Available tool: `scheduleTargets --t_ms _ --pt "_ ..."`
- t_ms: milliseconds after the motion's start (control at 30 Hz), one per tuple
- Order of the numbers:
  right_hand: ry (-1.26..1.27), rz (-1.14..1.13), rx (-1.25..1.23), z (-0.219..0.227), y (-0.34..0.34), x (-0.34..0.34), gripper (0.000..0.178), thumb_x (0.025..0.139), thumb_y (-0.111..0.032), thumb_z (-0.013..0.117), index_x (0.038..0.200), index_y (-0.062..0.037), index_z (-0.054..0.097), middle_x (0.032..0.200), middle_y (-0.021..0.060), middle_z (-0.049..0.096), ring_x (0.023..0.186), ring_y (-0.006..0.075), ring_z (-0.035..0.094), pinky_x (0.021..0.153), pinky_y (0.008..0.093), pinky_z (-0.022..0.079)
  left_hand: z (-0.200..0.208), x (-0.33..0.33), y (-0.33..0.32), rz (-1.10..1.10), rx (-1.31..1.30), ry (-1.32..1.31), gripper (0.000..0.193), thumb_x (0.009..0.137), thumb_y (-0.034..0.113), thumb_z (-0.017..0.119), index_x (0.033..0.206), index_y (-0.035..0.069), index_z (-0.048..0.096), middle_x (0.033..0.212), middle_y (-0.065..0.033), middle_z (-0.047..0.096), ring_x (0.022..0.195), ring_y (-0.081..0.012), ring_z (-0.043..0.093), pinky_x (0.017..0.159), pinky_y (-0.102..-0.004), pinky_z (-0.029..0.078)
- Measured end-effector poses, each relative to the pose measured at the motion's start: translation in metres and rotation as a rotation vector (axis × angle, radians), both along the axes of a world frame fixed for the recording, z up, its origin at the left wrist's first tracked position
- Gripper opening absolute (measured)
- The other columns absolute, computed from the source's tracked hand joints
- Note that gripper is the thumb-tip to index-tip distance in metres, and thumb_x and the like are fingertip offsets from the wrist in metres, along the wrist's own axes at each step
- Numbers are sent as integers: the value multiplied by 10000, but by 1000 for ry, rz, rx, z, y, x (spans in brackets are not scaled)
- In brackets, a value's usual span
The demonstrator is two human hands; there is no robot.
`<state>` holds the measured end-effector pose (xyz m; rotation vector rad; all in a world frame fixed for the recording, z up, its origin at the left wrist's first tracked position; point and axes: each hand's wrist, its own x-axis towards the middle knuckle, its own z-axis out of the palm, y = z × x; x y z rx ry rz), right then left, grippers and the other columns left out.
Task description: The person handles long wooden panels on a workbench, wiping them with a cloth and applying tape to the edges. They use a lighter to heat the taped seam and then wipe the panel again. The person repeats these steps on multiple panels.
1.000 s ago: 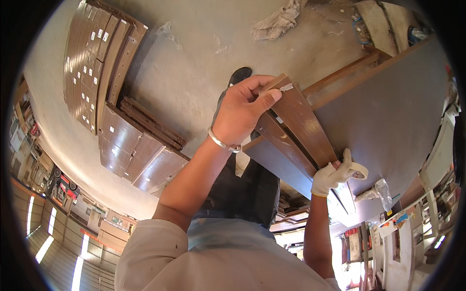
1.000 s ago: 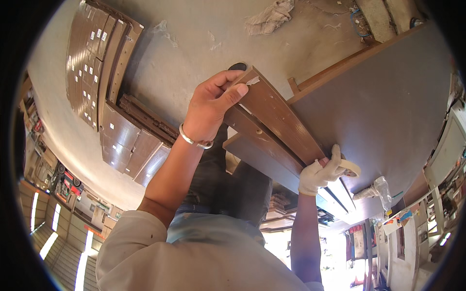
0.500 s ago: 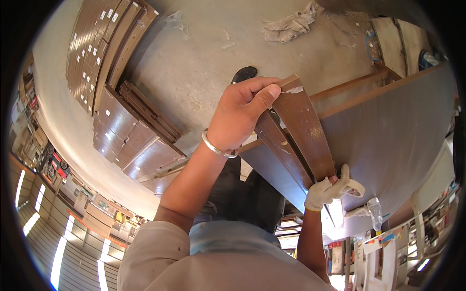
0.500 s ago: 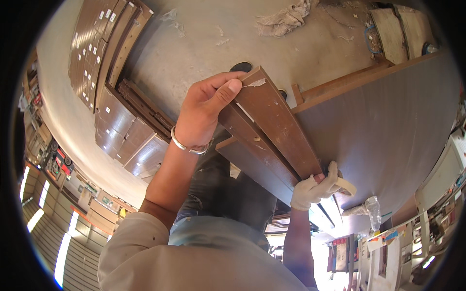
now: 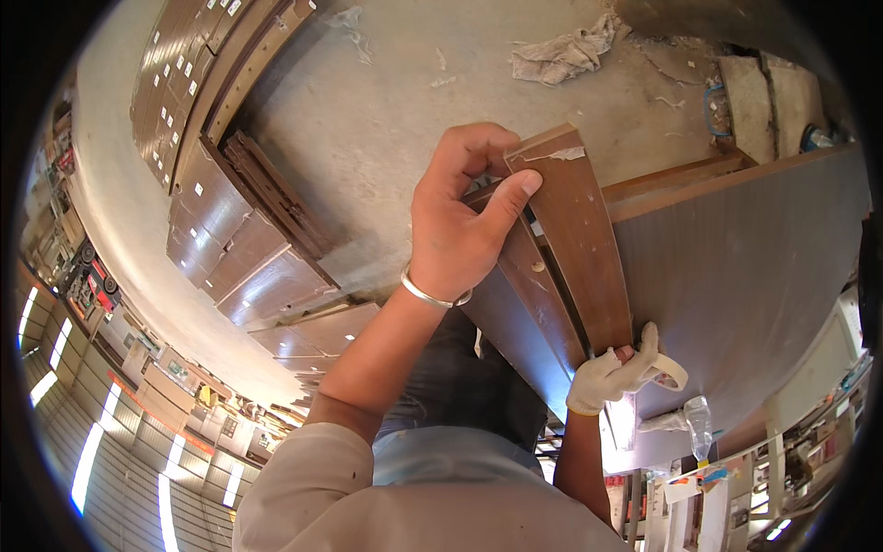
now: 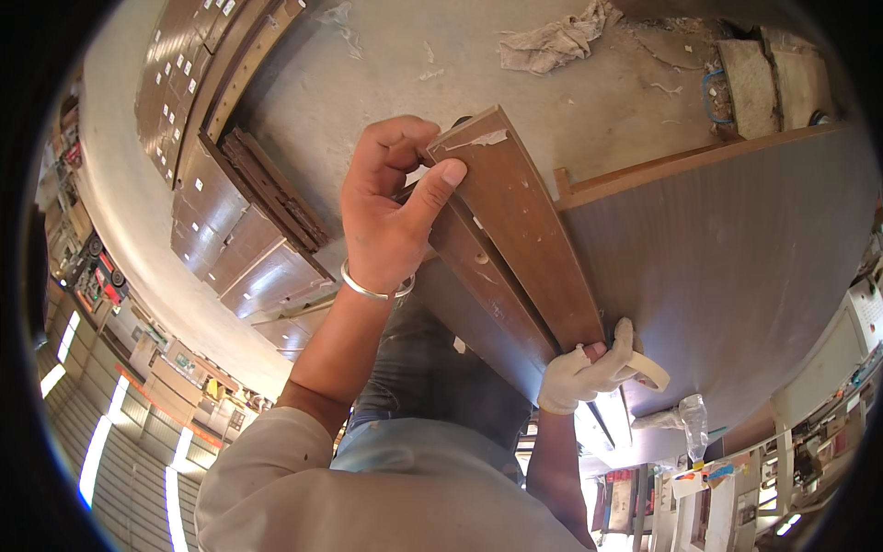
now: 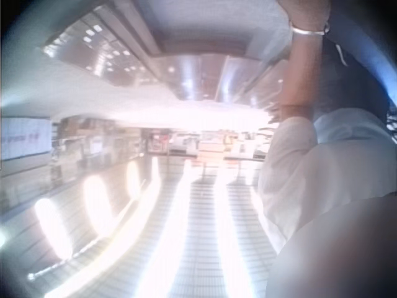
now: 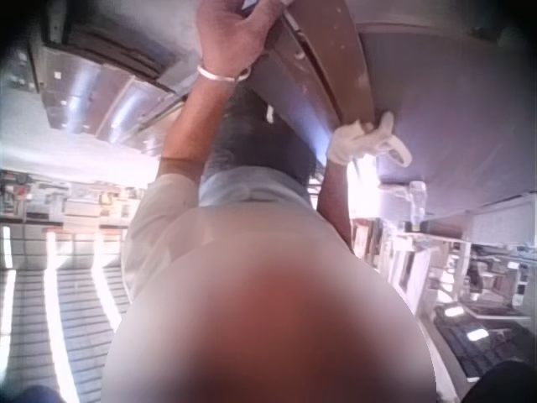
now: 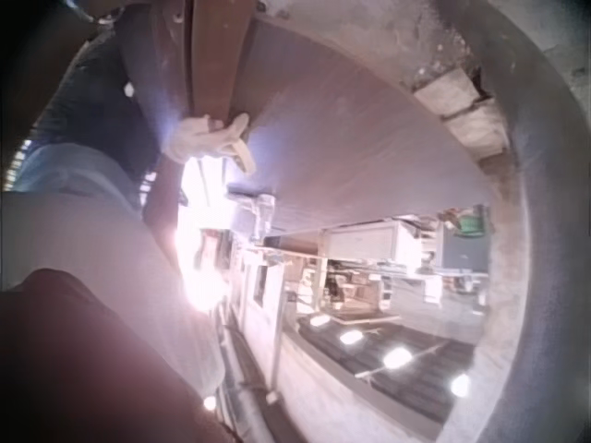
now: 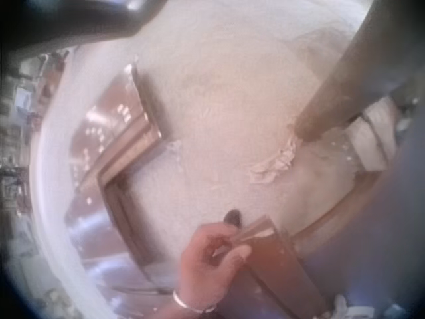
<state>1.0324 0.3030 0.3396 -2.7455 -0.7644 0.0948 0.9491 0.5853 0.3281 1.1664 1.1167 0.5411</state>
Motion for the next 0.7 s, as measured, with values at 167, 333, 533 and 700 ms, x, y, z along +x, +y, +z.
scheduleTargets --t_ms 167,333,533,700 --pt "-24 -6 19 -1 5 0 399 951 -28 459 1292 63 647 1213 302 614 1059 436 604 884 524 497 -5 -2 -1 28 -34 -70 283 928 8 783 1171 23 638 1011 -9 645 918 -102 607 845 -255 503" --pt "-49 28 32 -1 8 1 390 975 -60 453 1289 65 647 1192 292 615 1034 432 600 873 520 495 -5 -1 5 40 -63 -86 209 933 12 780 1106 9 663 1010 -5 644 912 -99 597 833 -247 491" --pt "-66 64 6 -1 8 2 387 1005 -91 435 1291 61 647 1192 283 611 1054 425 593 893 525 487 -5 4 0 82 -33 -128 186 941 13 769 1090 1 659 987 -8 637 899 -107 579 841 -247 486" --pt "-38 15 24 -1 6 -1 423 946 -74 450 1301 51 643 1209 282 597 1077 433 586 920 534 479 -7 -5 7 -48 -34 -67 276 958 13 765 1196 1 626 1058 -22 669 993 -98 613 914 -267 500"
